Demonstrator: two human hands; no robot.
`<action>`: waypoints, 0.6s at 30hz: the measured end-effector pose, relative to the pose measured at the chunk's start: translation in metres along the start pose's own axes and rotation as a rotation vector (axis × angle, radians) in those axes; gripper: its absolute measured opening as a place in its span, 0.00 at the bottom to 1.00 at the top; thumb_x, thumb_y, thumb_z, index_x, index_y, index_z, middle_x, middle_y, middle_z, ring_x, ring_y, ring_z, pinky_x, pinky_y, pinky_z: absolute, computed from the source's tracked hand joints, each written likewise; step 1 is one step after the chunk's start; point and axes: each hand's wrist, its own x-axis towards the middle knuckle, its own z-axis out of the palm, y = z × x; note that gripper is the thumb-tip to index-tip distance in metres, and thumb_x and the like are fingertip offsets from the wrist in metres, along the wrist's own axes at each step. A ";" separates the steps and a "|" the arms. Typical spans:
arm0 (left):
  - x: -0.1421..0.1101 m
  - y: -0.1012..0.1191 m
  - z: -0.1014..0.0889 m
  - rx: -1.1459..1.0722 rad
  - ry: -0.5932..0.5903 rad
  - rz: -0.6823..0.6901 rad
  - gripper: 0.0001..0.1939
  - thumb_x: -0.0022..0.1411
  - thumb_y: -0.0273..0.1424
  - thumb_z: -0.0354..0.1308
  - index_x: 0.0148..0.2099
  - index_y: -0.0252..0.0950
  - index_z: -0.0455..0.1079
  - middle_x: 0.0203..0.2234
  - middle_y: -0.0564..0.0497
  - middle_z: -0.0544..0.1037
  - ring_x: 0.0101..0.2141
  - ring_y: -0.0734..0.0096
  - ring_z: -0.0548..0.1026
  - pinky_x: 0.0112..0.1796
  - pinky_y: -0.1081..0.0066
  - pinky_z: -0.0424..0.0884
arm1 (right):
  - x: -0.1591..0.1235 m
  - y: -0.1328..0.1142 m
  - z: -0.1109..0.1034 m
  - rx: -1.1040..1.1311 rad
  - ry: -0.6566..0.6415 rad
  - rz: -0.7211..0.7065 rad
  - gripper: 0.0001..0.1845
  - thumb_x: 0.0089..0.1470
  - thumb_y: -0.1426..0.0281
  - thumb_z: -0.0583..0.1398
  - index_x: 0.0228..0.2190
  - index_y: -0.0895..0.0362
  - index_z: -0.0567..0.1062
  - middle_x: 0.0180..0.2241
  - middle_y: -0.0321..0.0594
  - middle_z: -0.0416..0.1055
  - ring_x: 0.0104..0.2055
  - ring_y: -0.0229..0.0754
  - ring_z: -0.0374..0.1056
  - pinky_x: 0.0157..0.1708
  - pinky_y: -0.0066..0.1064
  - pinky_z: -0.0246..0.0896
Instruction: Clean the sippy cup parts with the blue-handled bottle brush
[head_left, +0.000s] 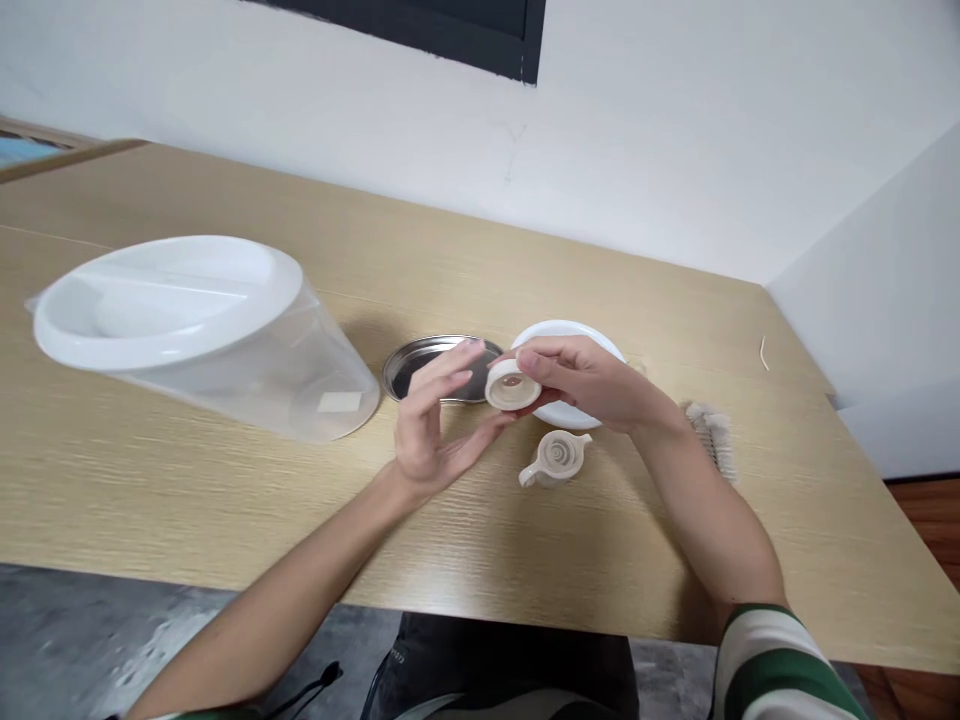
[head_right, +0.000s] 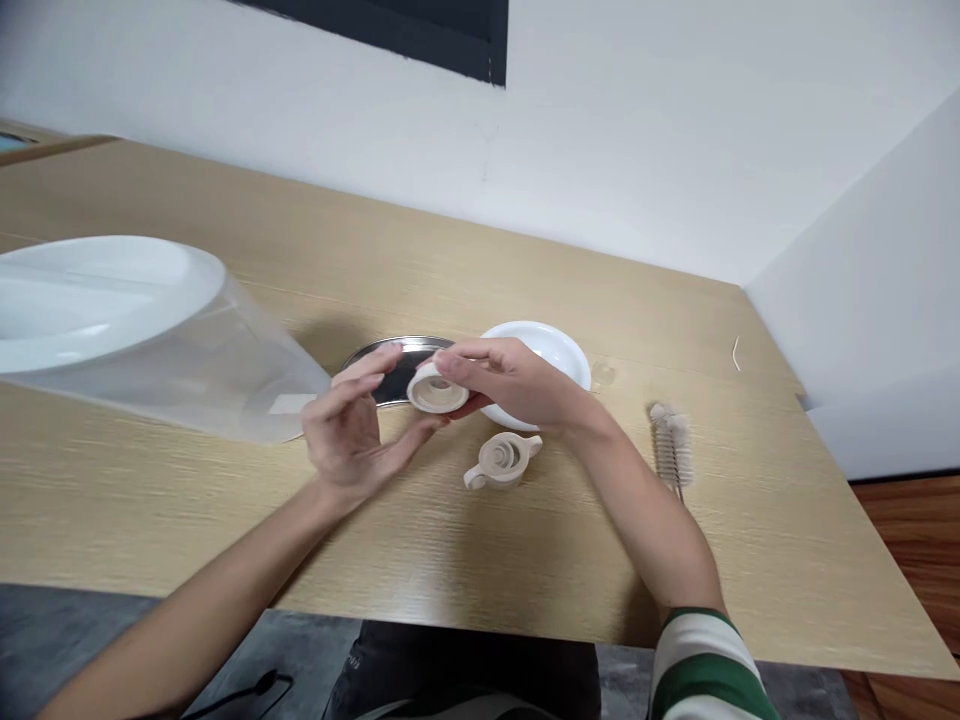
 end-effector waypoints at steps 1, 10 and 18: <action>0.000 0.003 0.001 -0.011 0.015 -0.032 0.36 0.53 0.40 0.75 0.58 0.45 0.61 0.55 0.43 0.73 0.57 0.52 0.74 0.54 0.48 0.76 | -0.005 0.001 -0.001 0.001 0.053 -0.013 0.21 0.62 0.51 0.62 0.42 0.57 0.79 0.43 0.42 0.77 0.44 0.41 0.75 0.45 0.34 0.75; -0.027 0.039 0.026 -0.207 -0.391 -0.381 0.53 0.43 0.47 0.77 0.65 0.41 0.55 0.55 0.38 0.72 0.52 0.47 0.76 0.50 0.48 0.77 | -0.079 0.026 0.018 -0.703 0.424 -0.229 0.22 0.63 0.64 0.63 0.57 0.45 0.72 0.51 0.41 0.75 0.48 0.43 0.74 0.46 0.38 0.75; -0.045 0.038 0.045 -0.378 -0.444 -0.473 0.40 0.55 0.39 0.70 0.63 0.42 0.54 0.49 0.42 0.79 0.45 0.54 0.81 0.36 0.61 0.80 | -0.094 0.054 0.034 -1.001 0.299 -0.301 0.36 0.65 0.72 0.59 0.68 0.42 0.55 0.59 0.43 0.69 0.59 0.47 0.68 0.56 0.44 0.71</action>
